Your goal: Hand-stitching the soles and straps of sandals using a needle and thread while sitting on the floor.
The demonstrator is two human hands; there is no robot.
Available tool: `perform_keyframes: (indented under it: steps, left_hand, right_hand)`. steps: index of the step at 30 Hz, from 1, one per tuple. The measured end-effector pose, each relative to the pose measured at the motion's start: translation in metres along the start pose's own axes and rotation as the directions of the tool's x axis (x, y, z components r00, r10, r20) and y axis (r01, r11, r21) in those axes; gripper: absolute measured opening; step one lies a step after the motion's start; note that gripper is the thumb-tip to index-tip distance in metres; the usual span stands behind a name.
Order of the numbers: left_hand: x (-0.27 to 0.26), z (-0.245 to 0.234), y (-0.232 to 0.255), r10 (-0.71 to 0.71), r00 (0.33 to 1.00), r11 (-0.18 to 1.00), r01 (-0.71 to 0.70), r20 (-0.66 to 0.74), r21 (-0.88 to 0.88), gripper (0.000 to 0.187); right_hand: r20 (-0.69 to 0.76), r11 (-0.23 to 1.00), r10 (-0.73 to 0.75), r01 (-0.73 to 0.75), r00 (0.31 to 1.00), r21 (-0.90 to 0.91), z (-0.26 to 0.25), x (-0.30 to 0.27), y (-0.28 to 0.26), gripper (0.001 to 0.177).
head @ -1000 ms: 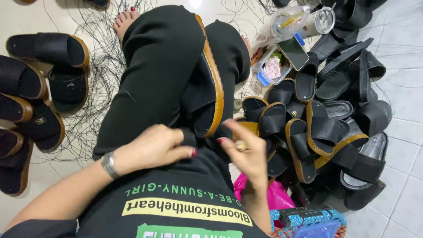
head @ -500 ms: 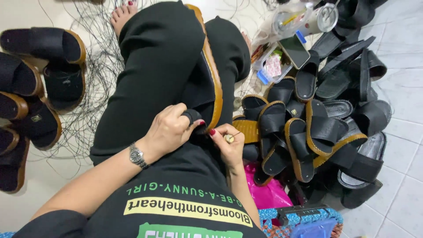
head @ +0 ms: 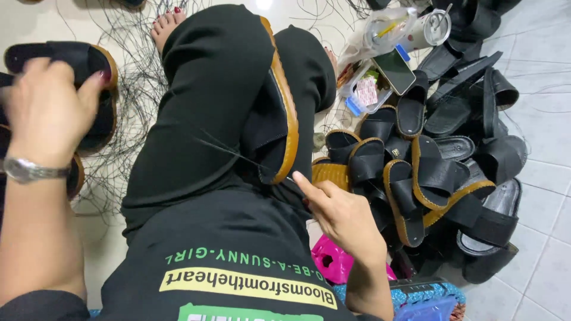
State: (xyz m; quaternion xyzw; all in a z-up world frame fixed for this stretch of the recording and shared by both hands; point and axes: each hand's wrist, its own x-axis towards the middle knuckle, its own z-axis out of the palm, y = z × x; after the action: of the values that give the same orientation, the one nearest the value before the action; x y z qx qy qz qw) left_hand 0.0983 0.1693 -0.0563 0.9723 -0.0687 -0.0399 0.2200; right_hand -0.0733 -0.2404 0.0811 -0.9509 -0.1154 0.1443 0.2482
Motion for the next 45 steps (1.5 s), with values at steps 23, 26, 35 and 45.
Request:
perform_keyframes:
  steps: [23, 26, 35, 45]
  left_hand:
    - [-0.031, 0.07, 0.183, 0.807, 0.591, 0.59, -0.802, 0.024, -0.091, 0.072]
    - [-0.023, 0.065, 0.182, 0.815, 0.579, 0.574, -0.808, 0.001, -0.136, 0.071]
    - [-0.06, 0.061, 0.163, 0.714, 0.564, 0.586, -0.806, -0.415, -0.086, 0.044]
    - [-0.082, 0.015, 0.186, 0.485, 0.706, 0.268, 0.442, 0.516, -0.856, 0.018]
  right_hand:
    - [-0.052, 0.938, 0.098, -0.11, 0.994, -0.327, 0.03, 0.009, -0.013, 0.057]
    - [-0.152, 0.983, 0.038, -0.064, 0.988, -0.171, 0.036, 0.012, -0.004, 0.052]
    - [-0.274, 0.949, -0.161, 0.072, 0.948, -0.308, 0.052, 0.006, -0.007, 0.035]
    - [-0.297, 0.96, -0.015, -0.069, 0.955, -0.272, 0.063, -0.002, 0.0, 0.02]
